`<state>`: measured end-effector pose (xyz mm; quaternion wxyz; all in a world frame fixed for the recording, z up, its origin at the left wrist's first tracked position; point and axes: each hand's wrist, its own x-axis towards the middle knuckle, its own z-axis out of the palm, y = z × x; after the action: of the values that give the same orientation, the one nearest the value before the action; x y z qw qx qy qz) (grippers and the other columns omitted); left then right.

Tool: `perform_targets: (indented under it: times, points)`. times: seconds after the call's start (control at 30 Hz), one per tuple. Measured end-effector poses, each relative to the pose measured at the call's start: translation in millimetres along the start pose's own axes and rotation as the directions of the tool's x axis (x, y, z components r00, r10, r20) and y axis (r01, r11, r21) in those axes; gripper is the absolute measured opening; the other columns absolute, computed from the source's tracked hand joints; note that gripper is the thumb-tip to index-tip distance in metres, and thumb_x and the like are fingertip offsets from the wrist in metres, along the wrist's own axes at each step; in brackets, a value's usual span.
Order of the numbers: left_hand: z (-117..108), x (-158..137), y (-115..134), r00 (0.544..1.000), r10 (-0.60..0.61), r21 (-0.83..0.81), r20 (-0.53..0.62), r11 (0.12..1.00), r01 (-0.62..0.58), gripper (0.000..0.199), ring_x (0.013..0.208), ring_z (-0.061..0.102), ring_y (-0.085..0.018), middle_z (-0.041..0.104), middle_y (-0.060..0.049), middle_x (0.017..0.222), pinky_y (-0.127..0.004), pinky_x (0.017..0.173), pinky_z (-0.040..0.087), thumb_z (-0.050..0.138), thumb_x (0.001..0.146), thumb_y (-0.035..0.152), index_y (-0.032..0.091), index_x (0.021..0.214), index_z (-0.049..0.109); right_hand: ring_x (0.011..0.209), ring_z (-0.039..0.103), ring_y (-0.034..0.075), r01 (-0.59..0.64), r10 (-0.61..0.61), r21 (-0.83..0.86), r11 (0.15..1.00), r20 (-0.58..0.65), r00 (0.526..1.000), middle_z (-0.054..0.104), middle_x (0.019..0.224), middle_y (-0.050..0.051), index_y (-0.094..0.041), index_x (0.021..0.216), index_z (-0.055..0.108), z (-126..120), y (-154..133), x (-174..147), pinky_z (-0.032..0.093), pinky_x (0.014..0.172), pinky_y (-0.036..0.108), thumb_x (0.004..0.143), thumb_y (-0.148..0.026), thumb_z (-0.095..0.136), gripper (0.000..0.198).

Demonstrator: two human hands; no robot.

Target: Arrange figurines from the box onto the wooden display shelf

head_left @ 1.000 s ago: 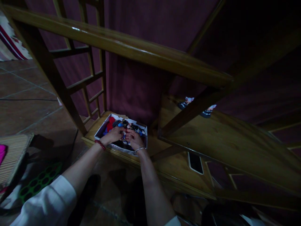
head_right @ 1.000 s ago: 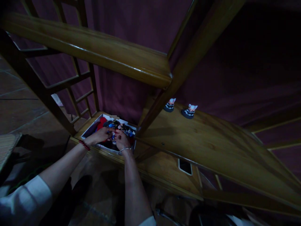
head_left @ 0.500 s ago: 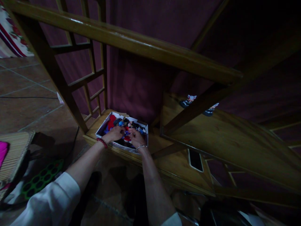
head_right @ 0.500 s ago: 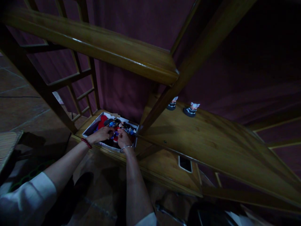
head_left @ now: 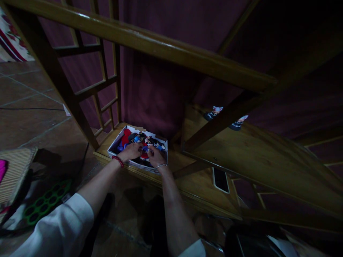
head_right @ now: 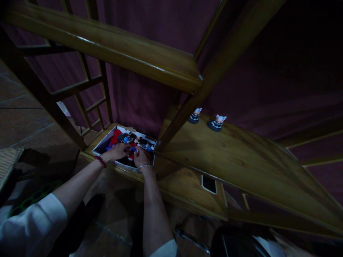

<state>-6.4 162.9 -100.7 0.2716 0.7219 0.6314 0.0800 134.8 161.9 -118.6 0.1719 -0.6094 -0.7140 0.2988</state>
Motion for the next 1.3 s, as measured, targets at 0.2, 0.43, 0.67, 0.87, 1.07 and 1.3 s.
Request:
perform_targets:
  times: [0.2, 0.43, 0.67, 0.87, 1.07, 1.3]
  points:
    - [5, 4, -8, 0.999, 0.021, -0.059, -0.035, 0.998, -0.023, 0.025, 0.087, 0.060, -0.020, 0.065, -0.006, 0.089, -0.026, 0.074, 0.043, 0.043, 0.077, 0.021, 0.019, 0.093, 0.062, 0.100, 0.057, 0.014, 0.008, -0.008, 0.028, 1.000, 0.007, 1.000, 0.062, 0.110, 0.005, -0.019, 0.110, 0.056, 2, 5, 0, 0.041, 0.090, 0.027, 0.081, -0.018, 0.047, 0.030]
    - [5, 6, -13, 0.997, -0.003, -0.185, -0.080, 0.983, -0.012, 0.018, 0.080, 0.058, -0.016, 0.064, -0.003, 0.080, -0.024, 0.071, 0.042, 0.047, 0.076, 0.022, 0.019, 0.085, 0.063, 0.102, 0.056, 0.014, 0.013, -0.013, 0.021, 1.000, 0.032, 0.999, 0.062, 0.110, 0.004, -0.020, 0.110, 0.055, 2, 3, -1, 0.041, 0.091, 0.027, 0.082, -0.017, 0.044, 0.031]
    - [13, 15, -18, 0.997, -0.032, -0.540, -0.070, 0.842, -0.011, 0.015, 0.055, 0.053, -0.010, 0.056, 0.002, 0.060, -0.019, 0.054, 0.043, 0.047, 0.076, 0.019, 0.015, 0.085, 0.059, 0.099, 0.057, 0.015, 0.014, -0.014, -0.015, 1.000, 0.030, 0.999, 0.063, 0.107, 0.005, -0.020, 0.111, 0.055, 1, 3, -1, 0.041, 0.089, 0.028, 0.081, -0.018, 0.044, 0.033]
    - [17, 16, -15, 0.998, -0.066, -0.801, 0.025, 0.596, 0.059, 0.009, 0.055, 0.054, -0.009, 0.055, 0.001, 0.062, -0.020, 0.054, 0.047, 0.050, 0.074, 0.010, 0.013, 0.081, 0.054, 0.090, 0.060, 0.017, -0.005, 0.007, -0.093, 0.996, 0.023, 1.000, 0.066, 0.098, 0.005, -0.020, 0.111, 0.056, -7, -4, -5, 0.044, 0.082, 0.028, 0.080, -0.021, 0.044, 0.033]
    - [12, 10, -17, 0.998, 0.019, -0.869, 0.062, 0.494, 0.044, 0.014, 0.066, 0.057, -0.011, 0.058, 0.000, 0.069, -0.025, 0.063, 0.049, 0.055, 0.068, 0.004, 0.013, 0.079, 0.054, 0.085, 0.061, 0.013, -0.031, 0.033, -0.068, 0.997, 0.027, 0.999, 0.067, 0.091, 0.001, -0.023, 0.112, 0.055, -9, -5, -6, 0.045, 0.078, 0.023, 0.082, -0.019, 0.040, 0.034]
    - [10, 6, -19, 0.995, 0.062, -0.871, 0.081, 0.489, 0.041, 0.015, 0.067, 0.057, -0.009, 0.058, 0.001, 0.070, -0.027, 0.072, 0.049, 0.059, 0.066, 0.005, 0.013, 0.077, 0.053, 0.092, 0.059, 0.014, -0.027, 0.030, -0.083, 0.996, 0.033, 0.999, 0.067, 0.093, 0.002, -0.021, 0.112, 0.055, -9, -5, -5, 0.042, 0.085, 0.025, 0.082, -0.017, 0.038, 0.034]
